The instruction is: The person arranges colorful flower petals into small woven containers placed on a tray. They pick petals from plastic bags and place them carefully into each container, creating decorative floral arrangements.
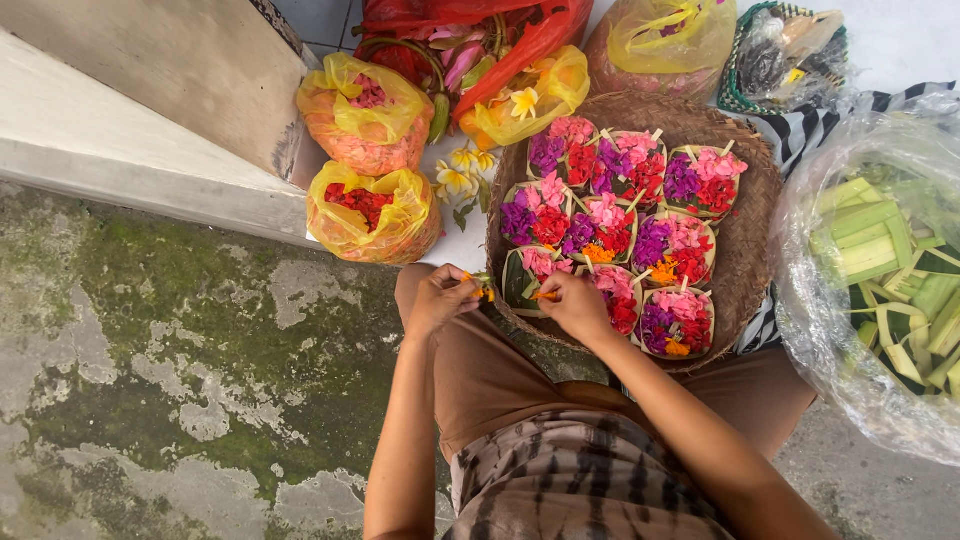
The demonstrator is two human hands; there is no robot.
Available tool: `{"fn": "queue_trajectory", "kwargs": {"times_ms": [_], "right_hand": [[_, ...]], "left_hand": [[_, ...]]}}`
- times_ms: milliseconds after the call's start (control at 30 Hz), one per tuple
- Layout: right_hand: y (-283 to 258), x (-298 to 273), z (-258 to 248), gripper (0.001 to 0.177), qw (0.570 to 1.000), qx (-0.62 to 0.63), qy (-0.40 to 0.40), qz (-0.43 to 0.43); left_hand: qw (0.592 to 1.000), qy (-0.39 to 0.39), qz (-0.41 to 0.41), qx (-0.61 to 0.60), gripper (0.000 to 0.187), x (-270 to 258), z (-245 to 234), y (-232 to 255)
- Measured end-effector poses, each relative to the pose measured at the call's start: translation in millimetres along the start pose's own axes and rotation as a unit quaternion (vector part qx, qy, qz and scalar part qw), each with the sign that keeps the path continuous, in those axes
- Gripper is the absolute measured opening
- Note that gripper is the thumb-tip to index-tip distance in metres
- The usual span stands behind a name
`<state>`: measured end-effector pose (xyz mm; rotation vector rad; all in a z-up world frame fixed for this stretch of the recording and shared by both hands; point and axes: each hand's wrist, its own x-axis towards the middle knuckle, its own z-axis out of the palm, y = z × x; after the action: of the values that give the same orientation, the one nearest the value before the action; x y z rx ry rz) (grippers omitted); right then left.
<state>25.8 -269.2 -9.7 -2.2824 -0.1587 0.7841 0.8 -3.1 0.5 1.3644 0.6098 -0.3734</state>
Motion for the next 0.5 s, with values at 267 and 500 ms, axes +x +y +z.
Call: {"fn": "queue_trajectory", "kwargs": {"times_ms": [267,500], "right_hand": [[-15.1,-5.5,-1.8,0.022,0.991,-0.125,-0.014,-0.033],[-25.0,7.5,-53.3,0.029,0.961,0.270,-0.059,0.018]], "left_hand": [[0.998,-0.013,-0.012,-0.054,0.015,-5.2,30.5,-4.6],[0.998,-0.028,0.007,-0.047,0.016,14.7,71.2,-10.9]]}}
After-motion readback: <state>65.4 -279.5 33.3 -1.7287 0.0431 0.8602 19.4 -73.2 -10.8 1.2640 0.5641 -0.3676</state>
